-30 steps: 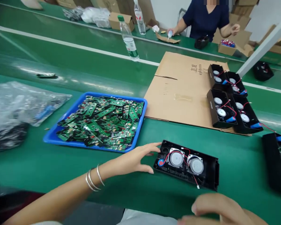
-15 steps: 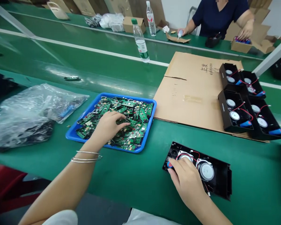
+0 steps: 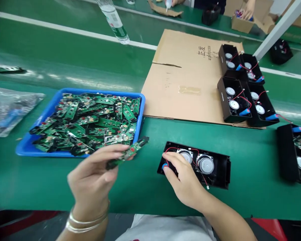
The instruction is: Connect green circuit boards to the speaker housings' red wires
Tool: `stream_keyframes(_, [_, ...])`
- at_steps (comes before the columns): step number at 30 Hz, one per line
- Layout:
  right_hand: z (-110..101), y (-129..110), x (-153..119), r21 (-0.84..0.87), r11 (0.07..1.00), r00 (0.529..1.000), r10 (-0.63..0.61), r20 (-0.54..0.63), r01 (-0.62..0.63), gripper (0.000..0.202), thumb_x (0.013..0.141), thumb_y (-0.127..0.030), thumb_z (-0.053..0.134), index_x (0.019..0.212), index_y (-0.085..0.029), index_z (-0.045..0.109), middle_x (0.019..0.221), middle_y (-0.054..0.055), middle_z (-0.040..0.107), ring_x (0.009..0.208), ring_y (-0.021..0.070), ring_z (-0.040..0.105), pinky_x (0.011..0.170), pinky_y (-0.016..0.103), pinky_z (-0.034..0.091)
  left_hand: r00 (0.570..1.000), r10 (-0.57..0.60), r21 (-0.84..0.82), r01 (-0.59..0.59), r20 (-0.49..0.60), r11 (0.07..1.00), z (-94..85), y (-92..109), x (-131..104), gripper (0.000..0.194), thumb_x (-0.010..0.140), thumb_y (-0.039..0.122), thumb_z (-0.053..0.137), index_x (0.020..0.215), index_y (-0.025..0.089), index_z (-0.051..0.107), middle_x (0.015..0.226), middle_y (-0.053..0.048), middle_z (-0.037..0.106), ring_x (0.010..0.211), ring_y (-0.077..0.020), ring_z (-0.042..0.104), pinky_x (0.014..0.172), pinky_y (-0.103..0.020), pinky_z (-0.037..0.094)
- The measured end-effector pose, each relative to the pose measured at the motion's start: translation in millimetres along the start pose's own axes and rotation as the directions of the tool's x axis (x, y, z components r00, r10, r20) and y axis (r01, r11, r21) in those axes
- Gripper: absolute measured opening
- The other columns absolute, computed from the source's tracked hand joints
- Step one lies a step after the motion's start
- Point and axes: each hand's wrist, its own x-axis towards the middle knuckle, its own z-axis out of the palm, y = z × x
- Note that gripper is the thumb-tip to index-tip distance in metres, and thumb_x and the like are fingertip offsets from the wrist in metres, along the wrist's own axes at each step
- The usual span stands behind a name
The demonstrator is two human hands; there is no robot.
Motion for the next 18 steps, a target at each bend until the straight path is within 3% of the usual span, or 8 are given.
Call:
stream_keyframes(2, [3.8,3.1,0.7,0.302,0.953,0.997,0.005,-0.071,0.017,0.019,0.09,-0.03,0.055,0.107,-0.026,0.063,0.117,0.005,0.063,0.11,0.0185,0.059,0.095,0.037,0.05,0.99,-0.134,-0.104,0.137,0.035,0.985,9.6,-6.4,-10.0,0.023,0.076,0.044,0.07,0.08,0.022,0.072,0.09,-0.006,0.073,0.089,-0.0214,0.068,0.068,-0.031,0.059])
stream_keyframes(4, [7.8,6.1,2.7,0.55,0.831,0.978,0.038,-0.205,0.083,0.012,0.086,-0.028,0.063,0.098,-0.028,0.062,0.101,0.0,0.067,0.099,0.0149,0.064,0.088,0.032,0.053,0.97,-0.243,-0.189,0.243,0.023,0.952,17.1,-12.0,-14.1,0.011,0.077,0.031,0.071,0.083,0.022,0.07,0.098,-0.005,0.072,0.082,-0.0172,0.068,0.064,-0.025,0.059])
stream_keyframes(6, [10.0,7.5,5.3,0.678,0.719,0.947,0.091,-0.308,0.152,0.015,0.081,-0.026,0.069,0.093,-0.028,0.06,0.089,-0.004,0.067,0.085,0.012,0.066,0.082,0.03,0.055,0.934,-0.358,-0.234,0.35,0.011,0.907,22.5,-14.5,-13.1,0.028,0.071,0.021,0.076,0.097,0.024,0.067,0.115,-0.006,0.067,0.072,-0.0119,0.067,0.063,-0.023,0.058])
stream_keyframes(9, [7.7,4.9,8.1,0.718,0.673,0.928,0.128,-0.351,0.179,0.021,0.078,-0.024,0.072,0.094,-0.028,0.06,0.081,-0.005,0.067,0.071,0.01,0.065,0.072,0.028,0.056,0.837,-0.544,-0.254,0.541,0.063,0.802,27.3,-12.6,-7.3,0.043,0.066,0.023,0.079,0.106,0.019,0.065,0.121,-0.011,0.063,0.072,-0.0118,0.066,0.067,-0.024,0.058])
stream_keyframes(12, [0.8,-0.7,9.3,0.686,0.711,0.935,0.117,-0.334,0.156,0.017,0.078,-0.027,0.073,0.092,-0.026,0.063,0.076,-0.004,0.067,0.068,0.0091,0.064,0.067,0.023,0.054,0.751,-0.649,-0.272,0.654,0.121,0.706,30.7,-8.7,-3.0,0.031,0.063,0.023,0.079,0.09,0.015,0.067,0.09,-0.007,0.071,0.073,-0.0145,0.067,0.068,-0.024,0.057])
stream_keyframes(14, [-3.9,-4.0,11.4,0.68,0.719,0.934,0.128,-0.333,0.144,0.015,0.076,-0.031,0.074,0.086,-0.024,0.065,0.072,-0.003,0.065,0.065,0.008,0.061,0.066,0.021,0.052,0.728,-0.668,-0.285,0.681,0.157,0.675,33.7,-7.0,-2.4,0.027,0.062,0.022,0.079,0.085,0.015,0.066,0.077,-0.002,0.069,0.069,-0.0135,0.065,0.065,-0.023,0.057])
stream_keyframes(18, [-9.5,-7.8,18.7,0.681,0.721,0.915,0.18,-0.36,0.126,0.018,0.072,-0.038,0.076,0.078,-0.023,0.066,0.061,-0.005,0.058,0.057,0.0075,0.055,0.059,0.02,0.048,0.702,-0.674,-0.294,0.71,0.231,0.639,40.0,-4.5,-3.3,0.027,0.065,0.023,0.077,0.087,0.016,0.063,0.077,0.0,0.066,0.067,-0.0132,0.064,0.058,-0.023,0.057])
